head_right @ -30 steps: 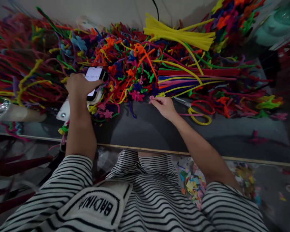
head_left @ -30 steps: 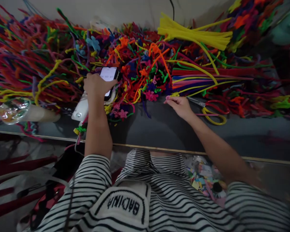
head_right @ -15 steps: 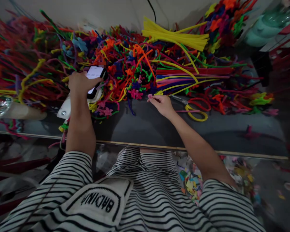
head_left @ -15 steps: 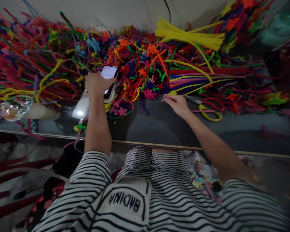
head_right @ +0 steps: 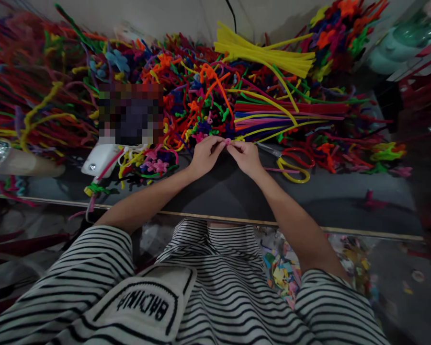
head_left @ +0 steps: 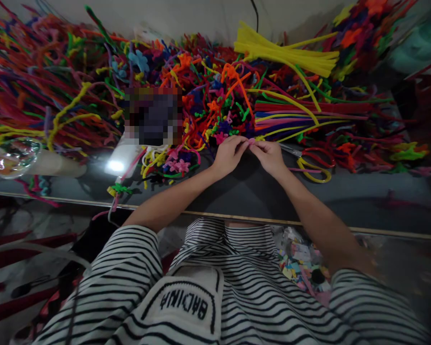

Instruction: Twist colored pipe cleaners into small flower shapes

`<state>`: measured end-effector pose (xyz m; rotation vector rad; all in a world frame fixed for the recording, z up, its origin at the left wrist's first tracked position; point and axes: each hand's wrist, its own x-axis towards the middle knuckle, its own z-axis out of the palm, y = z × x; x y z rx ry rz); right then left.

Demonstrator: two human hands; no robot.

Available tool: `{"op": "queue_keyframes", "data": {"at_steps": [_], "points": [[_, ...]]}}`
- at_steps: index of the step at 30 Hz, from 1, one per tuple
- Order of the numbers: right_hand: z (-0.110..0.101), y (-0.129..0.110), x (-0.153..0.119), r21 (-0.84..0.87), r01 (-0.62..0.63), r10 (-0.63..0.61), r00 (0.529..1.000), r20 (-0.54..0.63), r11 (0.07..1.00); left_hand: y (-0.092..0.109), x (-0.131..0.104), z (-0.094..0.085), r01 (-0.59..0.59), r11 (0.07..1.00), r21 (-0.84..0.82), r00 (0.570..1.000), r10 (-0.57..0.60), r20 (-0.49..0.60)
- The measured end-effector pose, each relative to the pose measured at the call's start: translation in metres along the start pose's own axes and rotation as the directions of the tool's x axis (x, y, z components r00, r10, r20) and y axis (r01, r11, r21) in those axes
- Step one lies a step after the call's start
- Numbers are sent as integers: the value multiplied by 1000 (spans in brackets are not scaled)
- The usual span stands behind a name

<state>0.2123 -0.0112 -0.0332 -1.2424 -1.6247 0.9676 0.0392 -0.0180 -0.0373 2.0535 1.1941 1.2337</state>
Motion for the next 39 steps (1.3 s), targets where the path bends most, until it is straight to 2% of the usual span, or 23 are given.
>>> {"op": "queue_keyframes", "data": {"at_steps": [3, 8, 10, 13, 15, 17, 20, 24, 27, 30, 34, 39], "points": [[-1, -5, -3, -60, 23, -21, 999, 26, 998, -4, 3, -5, 37, 995, -91, 999, -34, 36], [-4, -15, -8, -176, 89, -74, 993, 89, 980, -4, 7, -10, 97, 984, -148, 995, -95, 22], [-6, -17, -9, -252, 184, -159, 980, 116, 950, -6, 8, -8, 152, 967, -203, 988, -151, 22], [-9, -14, -9, -354, 403, -357, 915, 189, 844, -11, 10, -6, 196, 922, -333, 980, -197, 31], [-11, -8, -8, -422, 467, -413, 884, 217, 777, -14, 12, -5, 208, 890, -406, 977, -207, 48], [-14, -2, -6, -497, 463, -413, 885, 215, 734, -16, 14, -5, 218, 866, -450, 975, -207, 74], [-19, 2, -3, -580, 421, -419, 896, 147, 697, -16, 15, -5, 238, 843, -482, 971, -202, 125], [-27, -3, -3, -608, 363, -445, 895, 18, 706, -14, 16, -6, 261, 823, -505, 961, -169, 220], [-26, -7, -4, -542, 313, -433, 895, -105, 780, -13, 16, -6, 252, 808, -533, 955, -116, 274], [-19, -6, -5, -386, 226, -321, 925, -202, 894, -13, 15, -6, 221, 821, -526, 956, -76, 283], [-10, -3, -3, -123, 148, -167, 973, -160, 981, -16, 14, -3, 194, 852, -487, 954, -50, 295], [1, -7, 0, 154, 74, -51, 987, -150, 985, -18, 14, -2, 206, 851, -483, 962, -85, 261]]}}
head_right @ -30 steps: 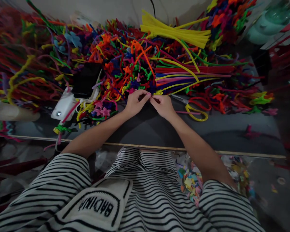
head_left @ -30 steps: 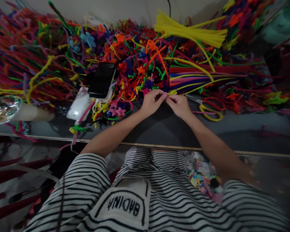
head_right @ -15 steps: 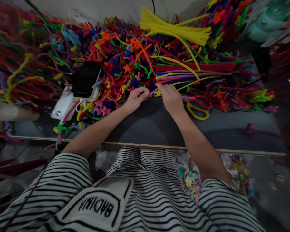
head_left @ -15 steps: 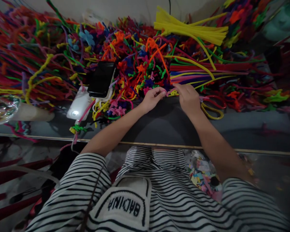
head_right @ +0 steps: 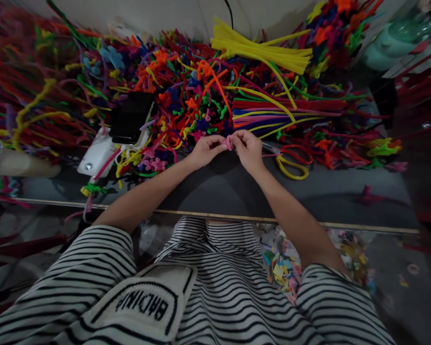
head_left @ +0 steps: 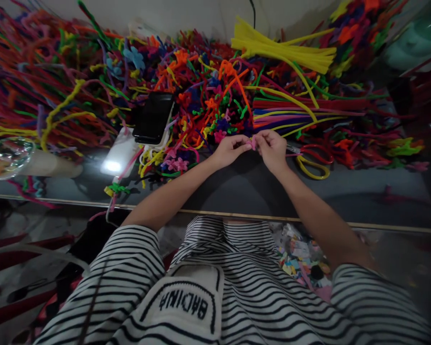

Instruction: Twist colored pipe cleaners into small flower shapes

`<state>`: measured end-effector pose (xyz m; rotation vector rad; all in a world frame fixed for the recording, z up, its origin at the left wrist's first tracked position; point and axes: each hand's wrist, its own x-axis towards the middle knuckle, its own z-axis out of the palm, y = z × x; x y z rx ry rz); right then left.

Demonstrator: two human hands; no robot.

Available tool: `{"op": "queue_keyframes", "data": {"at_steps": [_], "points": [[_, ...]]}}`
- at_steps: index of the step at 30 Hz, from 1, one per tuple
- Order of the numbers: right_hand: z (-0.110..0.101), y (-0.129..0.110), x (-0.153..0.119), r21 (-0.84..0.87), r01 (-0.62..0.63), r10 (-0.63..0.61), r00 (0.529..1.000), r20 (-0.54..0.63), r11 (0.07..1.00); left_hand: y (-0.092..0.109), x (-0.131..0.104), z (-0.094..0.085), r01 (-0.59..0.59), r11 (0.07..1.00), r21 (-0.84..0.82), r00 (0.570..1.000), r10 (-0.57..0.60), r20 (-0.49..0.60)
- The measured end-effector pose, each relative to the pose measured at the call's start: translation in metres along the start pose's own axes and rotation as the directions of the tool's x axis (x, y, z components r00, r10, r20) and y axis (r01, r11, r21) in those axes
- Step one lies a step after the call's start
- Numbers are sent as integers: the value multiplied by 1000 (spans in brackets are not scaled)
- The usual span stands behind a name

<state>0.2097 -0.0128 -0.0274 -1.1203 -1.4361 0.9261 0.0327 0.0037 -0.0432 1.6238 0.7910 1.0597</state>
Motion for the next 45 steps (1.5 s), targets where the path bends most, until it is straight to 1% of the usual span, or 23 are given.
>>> {"op": "queue_keyframes", "data": {"at_steps": [3, 5, 8, 11, 15, 18, 20, 22, 25, 27, 28, 30, 32, 33, 35, 36, 38, 40, 43, 45], "points": [[4, -2, -1, 4, -12, 12, 1000, -8, 1000, 0, 0, -1, -15, 999, -33, 999, 14, -32], [4, -3, -3, -67, 4, -4, 1000, -12, 998, 0, 1, -1, -9, 999, -53, 998, 6, -67], [3, -6, -6, -187, 93, -91, 996, 22, 978, 0, 2, 0, 23, 998, -51, 993, -29, -119], [1, -9, -9, -257, 178, -165, 984, 71, 950, -3, 3, 0, 41, 999, -20, 982, -44, -185], [1, -7, -10, -394, 286, -239, 957, 164, 874, -9, 2, 0, 53, 999, 0, 969, -51, -240], [0, -4, -9, -469, 336, -263, 940, 215, 817, -10, 2, 0, 50, 999, -16, 970, -52, -236], [0, -3, -10, -487, 344, -265, 938, 224, 803, -8, 2, -1, 61, 998, -20, 973, -64, -221], [-2, -4, -11, -490, 339, -267, 940, 214, 803, -4, 1, -1, 86, 996, 10, 977, -82, -198], [-7, -7, -11, -512, 328, -269, 945, 187, 794, 3, -2, 0, 102, 988, 119, 982, -81, -168], [-13, -8, -8, -532, 344, -279, 939, 200, 774, 6, -4, -1, 81, 971, 227, 985, -44, -164], [-16, -8, -6, -527, 360, -284, 933, 223, 770, 7, -5, -1, 55, 955, 290, 986, -6, -169], [-22, -7, 0, -474, 384, -277, 919, 281, 792, 8, -7, -5, -40, 897, 441, 979, 122, -161], [-26, -6, 3, -393, 357, -226, 912, 342, 848, 7, -8, -10, -190, 772, 606, 951, 298, -82], [-28, -6, 4, -354, 326, -187, 908, 375, 876, 6, -8, -13, -270, 685, 677, 925, 379, -13], [-28, -7, 4, -296, 257, -109, 893, 437, 920, 5, -8, -20, -392, 506, 768, 864, 489, 118], [-28, -8, 4, -278, 228, -79, 884, 460, 933, 4, -8, -23, -426, 433, 795, 837, 522, 164], [-27, -9, 3, -251, 186, -46, 879, 475, 950, 5, -7, -28, -462, 336, 821, 799, 559, 221], [-27, -9, 3, -220, 155, -31, 876, 482, 963, 6, -7, -31, -507, 295, 810, 774, 570, 277], [-26, -7, 5, -165, 110, -6, 848, 530, 980, 8, -7, -32, -588, 284, 757, 746, 551, 373], [-25, -5, 6, -161, 101, 3, 839, 544, 982, 9, -9, -29, -595, 293, 748, 753, 530, 391]]}}
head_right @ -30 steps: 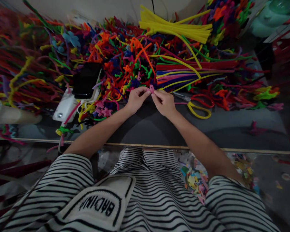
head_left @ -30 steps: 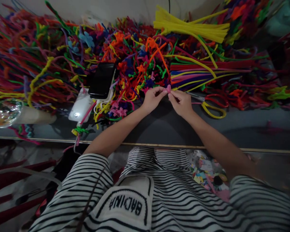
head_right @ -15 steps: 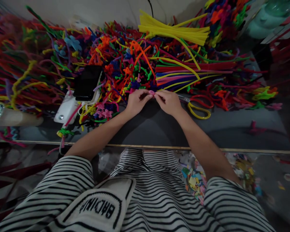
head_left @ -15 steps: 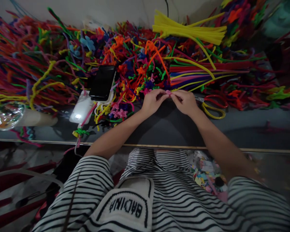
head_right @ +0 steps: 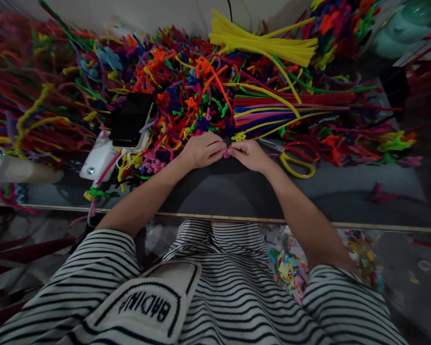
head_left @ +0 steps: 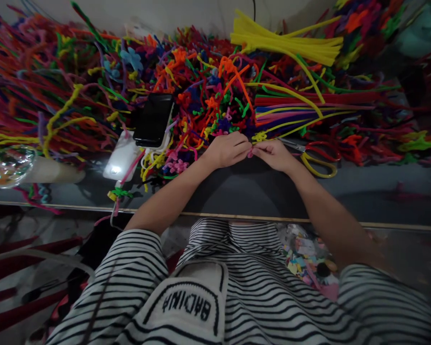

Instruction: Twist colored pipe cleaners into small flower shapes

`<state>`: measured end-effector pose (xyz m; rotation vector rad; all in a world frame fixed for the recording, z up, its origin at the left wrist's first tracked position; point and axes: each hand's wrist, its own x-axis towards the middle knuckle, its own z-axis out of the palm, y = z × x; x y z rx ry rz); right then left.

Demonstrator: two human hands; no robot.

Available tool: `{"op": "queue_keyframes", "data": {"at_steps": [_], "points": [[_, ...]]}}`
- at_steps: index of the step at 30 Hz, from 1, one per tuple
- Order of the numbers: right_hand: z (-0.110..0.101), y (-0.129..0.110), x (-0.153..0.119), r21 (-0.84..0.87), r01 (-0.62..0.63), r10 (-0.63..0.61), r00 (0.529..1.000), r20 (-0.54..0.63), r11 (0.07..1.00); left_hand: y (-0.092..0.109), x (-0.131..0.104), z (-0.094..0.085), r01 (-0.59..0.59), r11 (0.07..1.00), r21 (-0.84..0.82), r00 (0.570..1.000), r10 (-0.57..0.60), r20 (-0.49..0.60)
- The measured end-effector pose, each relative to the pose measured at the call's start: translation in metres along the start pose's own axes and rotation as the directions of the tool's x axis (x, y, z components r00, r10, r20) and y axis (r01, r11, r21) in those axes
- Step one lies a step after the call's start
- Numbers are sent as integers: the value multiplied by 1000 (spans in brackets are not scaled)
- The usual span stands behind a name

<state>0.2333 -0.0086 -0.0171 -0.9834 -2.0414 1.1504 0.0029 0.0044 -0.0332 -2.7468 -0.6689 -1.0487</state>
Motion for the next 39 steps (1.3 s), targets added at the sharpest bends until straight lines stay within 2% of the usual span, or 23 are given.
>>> {"op": "queue_keyframes", "data": {"at_steps": [3, 5, 7, 9, 11, 12, 14, 16, 20, 23, 25, 30, 32, 33, 34, 36, 38, 39], "points": [[6, 1, 1, -34, -14, 13, 998, -54, 999, 10, 3, 3, 133, 986, -96, 990, -137, -38], [11, -2, 0, -46, -26, 20, 992, -127, 999, 17, 6, 5, 308, 906, -290, 941, -335, -48], [16, -5, 0, -45, -40, 30, 977, -211, 998, 21, 9, 8, 500, 703, -506, 827, -562, 35], [19, -8, -1, -23, -64, 55, 957, -285, 998, 23, 12, 10, 619, 441, -650, 685, -708, 172], [19, -8, -1, 33, -88, 93, 946, -310, 996, 21, 13, 10, 650, 215, -729, 575, -766, 287], [18, -7, 0, 70, -95, 112, 947, -302, 993, 19, 14, 9, 651, 122, -749, 536, -773, 340], [14, -4, 1, 146, -103, 137, 959, -250, 984, 15, 14, 6, 658, -10, -753, 495, -748, 442], [10, -4, 2, 202, -114, 154, 969, -194, 973, 11, 14, 2, 671, -56, -739, 512, -686, 517], [4, -9, 2, 271, -150, 197, 968, -153, 951, 7, 14, -4, 660, -15, -751, 600, -592, 538], [3, -13, 0, 300, -155, 207, 967, -149, 941, 7, 15, -6, 672, 23, -740, 621, -561, 547], [4, -12, 0, 301, -157, 208, 967, -145, 941, 9, 18, -6, 702, 33, -712, 600, -567, 565], [6, -6, 2, 299, -179, 228, 964, -138, 937, 17, 23, -1, 789, 27, -613, 481, -647, 591], [6, -5, 3, 309, -174, 226, 963, -144, 935, 20, 22, 2, 792, 66, -606, 484, -675, 558], [5, -5, 3, 312, -170, 223, 965, -141, 935, 20, 21, 3, 779, 115, -616, 510, -688, 517], [4, -4, 3, 313, -174, 224, 966, -131, 934, 20, 19, 4, 755, 194, -626, 557, -695, 455], [0, -4, 2, 317, -216, 253, 964, -81, 924, 19, 15, 4, 663, 445, -602, 700, -654, 288], [-5, -3, 1, 325, -274, 291, 957, -4, 905, 16, 9, 0, 515, 712, -478, 848, -506, 160], [-6, -2, 1, 324, -293, 300, 953, 30, 899, 13, 7, -3, 428, 811, -398, 902, -412, 131]]}}
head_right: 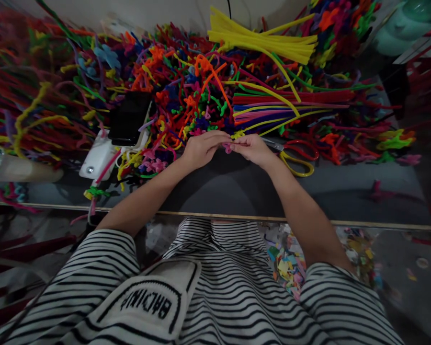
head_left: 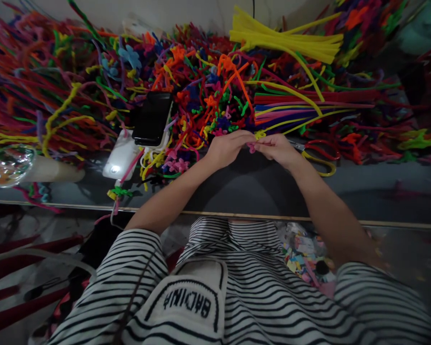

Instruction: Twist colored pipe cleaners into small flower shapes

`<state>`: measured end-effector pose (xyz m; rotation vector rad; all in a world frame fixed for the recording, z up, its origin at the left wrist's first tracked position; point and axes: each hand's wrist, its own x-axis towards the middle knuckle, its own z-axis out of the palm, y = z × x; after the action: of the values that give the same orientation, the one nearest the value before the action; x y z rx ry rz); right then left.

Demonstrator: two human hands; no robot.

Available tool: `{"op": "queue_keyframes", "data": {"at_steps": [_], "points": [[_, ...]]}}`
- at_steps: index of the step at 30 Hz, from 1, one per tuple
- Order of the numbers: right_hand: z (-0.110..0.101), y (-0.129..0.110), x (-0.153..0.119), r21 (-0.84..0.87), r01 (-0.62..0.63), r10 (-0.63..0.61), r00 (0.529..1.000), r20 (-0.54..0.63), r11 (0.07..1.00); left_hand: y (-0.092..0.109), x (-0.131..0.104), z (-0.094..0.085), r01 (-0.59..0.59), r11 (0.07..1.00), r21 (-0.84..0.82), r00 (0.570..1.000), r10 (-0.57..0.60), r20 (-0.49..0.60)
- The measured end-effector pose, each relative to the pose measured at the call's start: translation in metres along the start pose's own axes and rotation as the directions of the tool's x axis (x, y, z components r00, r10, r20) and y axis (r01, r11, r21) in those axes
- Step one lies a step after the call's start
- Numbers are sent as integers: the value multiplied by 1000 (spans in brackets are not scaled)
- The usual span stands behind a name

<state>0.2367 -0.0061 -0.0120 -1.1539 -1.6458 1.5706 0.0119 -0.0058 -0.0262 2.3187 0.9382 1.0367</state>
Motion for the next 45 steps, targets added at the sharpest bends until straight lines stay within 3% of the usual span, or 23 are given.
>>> {"op": "queue_keyframes", "data": {"at_steps": [2, 4, 8, 13, 18, 24, 29, 34, 42, 45], "points": [[-2, 0, 0, -17, -10, 11, 999, 46, 1000, -4, -2, -8, -164, 974, 157, 986, 157, 61], [-2, 0, -1, -39, -4, 7, 998, 65, 999, -6, -4, -15, -260, 934, 245, 965, 239, 110], [-2, -1, -2, -12, -28, 28, 998, 49, 1000, -8, -6, -25, -311, 903, 296, 948, 274, 160], [-6, -2, -4, 43, -46, 44, 997, 66, 998, -6, -8, -22, -363, 843, 397, 931, 312, 188], [-8, -1, -4, 61, -31, 24, 994, 106, 998, -5, -8, -17, -388, 823, 415, 920, 369, 131], [-7, 1, -5, 77, -33, 30, 999, 37, 997, -5, -9, -16, -401, 836, 374, 915, 386, 118], [-5, 1, -6, 72, -39, 36, 999, 33, 997, -5, -9, -15, -369, 889, 270, 929, 358, 93], [-4, 1, -4, 108, -30, 29, 1000, 7, 994, -5, -8, -17, -356, 892, 278, 934, 339, 110], [-8, -6, -6, 52, -47, 39, 987, 157, 998, 0, -6, -18, -379, 868, 322, 925, 342, 166], [-5, -7, -7, -19, -21, 24, 991, 132, 1000, 0, -4, -16, -406, 826, 391, 914, 366, 176]]}}
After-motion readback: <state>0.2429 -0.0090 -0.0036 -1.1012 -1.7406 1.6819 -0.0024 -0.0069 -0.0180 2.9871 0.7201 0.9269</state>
